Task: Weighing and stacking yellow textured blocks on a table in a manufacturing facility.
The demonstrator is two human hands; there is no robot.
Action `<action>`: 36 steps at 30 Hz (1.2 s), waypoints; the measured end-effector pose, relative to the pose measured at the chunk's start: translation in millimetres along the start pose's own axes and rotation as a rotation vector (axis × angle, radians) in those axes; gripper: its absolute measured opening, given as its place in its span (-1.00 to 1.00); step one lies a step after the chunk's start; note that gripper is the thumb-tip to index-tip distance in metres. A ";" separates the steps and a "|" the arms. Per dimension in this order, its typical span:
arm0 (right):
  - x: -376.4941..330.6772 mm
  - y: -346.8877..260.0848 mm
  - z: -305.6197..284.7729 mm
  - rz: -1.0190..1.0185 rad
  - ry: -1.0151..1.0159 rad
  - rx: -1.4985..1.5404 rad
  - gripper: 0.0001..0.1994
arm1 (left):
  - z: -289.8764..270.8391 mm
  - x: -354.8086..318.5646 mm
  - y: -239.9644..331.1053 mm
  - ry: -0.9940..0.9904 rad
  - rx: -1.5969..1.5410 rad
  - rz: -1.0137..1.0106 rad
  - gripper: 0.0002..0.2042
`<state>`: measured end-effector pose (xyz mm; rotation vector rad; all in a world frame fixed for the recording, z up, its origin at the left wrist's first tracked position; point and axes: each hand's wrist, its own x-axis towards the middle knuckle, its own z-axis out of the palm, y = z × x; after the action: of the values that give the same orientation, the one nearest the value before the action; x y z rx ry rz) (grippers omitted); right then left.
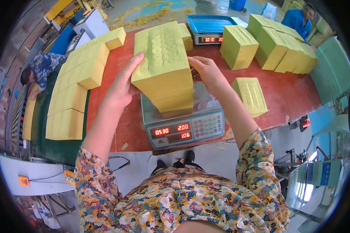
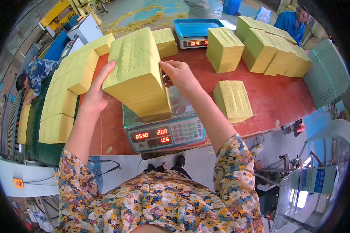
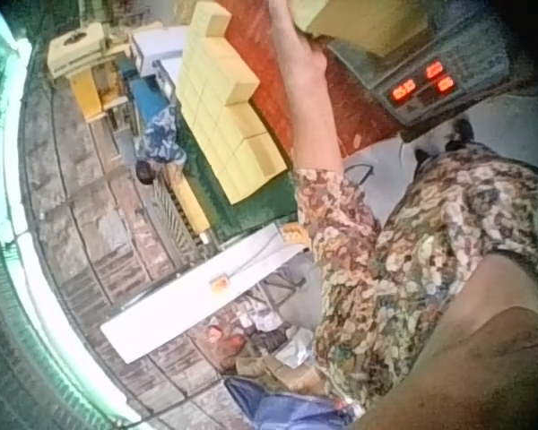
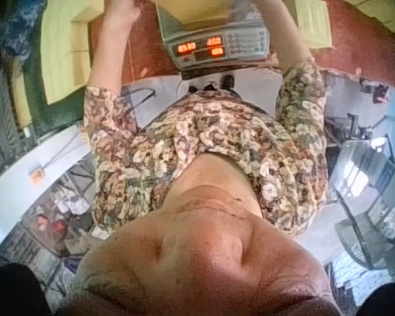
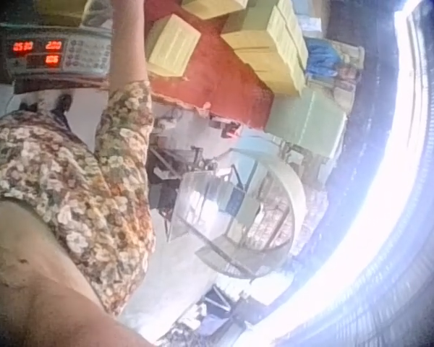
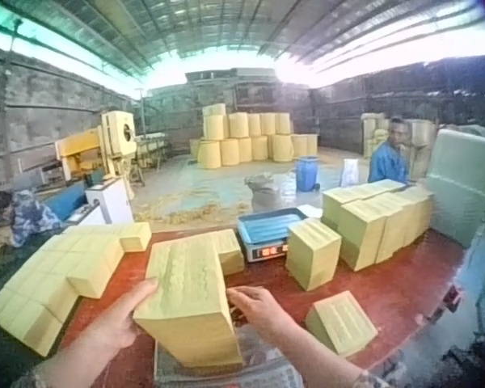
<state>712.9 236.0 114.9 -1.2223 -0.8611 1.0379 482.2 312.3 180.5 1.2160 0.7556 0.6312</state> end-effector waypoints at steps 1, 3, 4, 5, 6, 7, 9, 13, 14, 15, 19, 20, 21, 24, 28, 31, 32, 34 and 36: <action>1.5 0.7 1.6 -0.005 -0.012 -0.029 -0.61 | 0.5 0.9 -0.3 -0.004 -0.001 -0.001 -0.35; 1.1 3.3 2.1 0.000 -0.029 -0.054 -0.61 | -3.0 -1.1 -2.9 0.014 0.022 0.054 -0.35; -0.4 1.7 -2.1 -0.009 -0.013 -0.094 -0.63 | -2.3 0.1 -5.1 0.018 0.022 0.048 -0.35; -1.8 -0.8 -3.9 -0.018 -0.006 -0.135 -0.64 | -0.7 1.7 -7.7 0.041 0.006 0.047 -0.35; -4.2 -2.8 -3.3 -0.046 0.005 -0.236 -0.63 | -1.5 2.0 -11.4 0.065 -0.010 0.046 -0.35; -4.6 3.0 -1.8 -0.041 -0.007 -0.235 -0.63 | -6.2 1.9 -18.7 0.077 -0.012 0.044 -0.35; -2.6 19.1 -5.3 -0.117 0.068 -0.313 -0.59 | -11.5 11.1 -37.3 0.214 -0.090 0.083 -0.36; 6.7 41.4 9.3 -0.175 0.120 -0.041 -0.56 | -7.1 18.3 -90.8 0.173 -0.291 0.257 -0.36; 11.8 45.7 19.8 -0.197 0.140 -0.044 -0.55 | -4.8 22.4 -106.4 0.200 -0.272 0.225 -0.39; 11.3 45.8 20.0 -0.222 0.181 -0.054 -0.54 | 6.6 26.9 -118.2 0.205 -0.255 0.187 -0.41; 37.3 71.2 22.0 -0.505 0.116 -0.112 -0.57 | 0.7 53.6 -125.5 0.192 -0.491 0.193 -0.56; 42.0 65.5 23.4 -0.393 0.140 -0.018 -0.60 | 4.2 58.8 -122.2 0.207 -0.498 0.190 -0.58; 46.8 64.6 22.5 -0.387 0.139 -0.015 -0.60 | 6.1 61.3 -117.7 0.220 -0.506 0.188 -0.59; 43.3 65.1 21.5 -0.401 0.188 -0.062 -0.48 | 6.8 59.3 -111.0 0.171 -0.479 0.214 -0.59; -3.0 64.7 22.0 -0.345 0.276 -0.079 -0.50 | 5.3 26.4 -109.1 0.304 -0.387 0.200 -0.48; -71.3 64.5 22.0 -0.194 0.446 0.007 -0.54 | -30.6 -24.0 -119.9 0.200 -0.290 0.294 -0.30; -97.0 71.0 18.8 -0.234 0.441 0.055 -0.56 | -42.7 -46.4 -124.0 0.145 -0.283 0.269 -0.35; -150.3 86.4 23.5 -0.268 0.456 0.089 -0.59 | -69.1 -92.1 -142.1 0.079 -0.236 0.177 -0.40; -196.0 112.2 31.3 -0.151 0.434 0.184 -0.63 | -89.1 -136.8 -170.4 0.125 -0.204 0.025 -0.45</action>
<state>604.2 63.5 12.9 -1.1486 -0.4985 0.6773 333.6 217.6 23.5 1.0069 0.7607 0.7914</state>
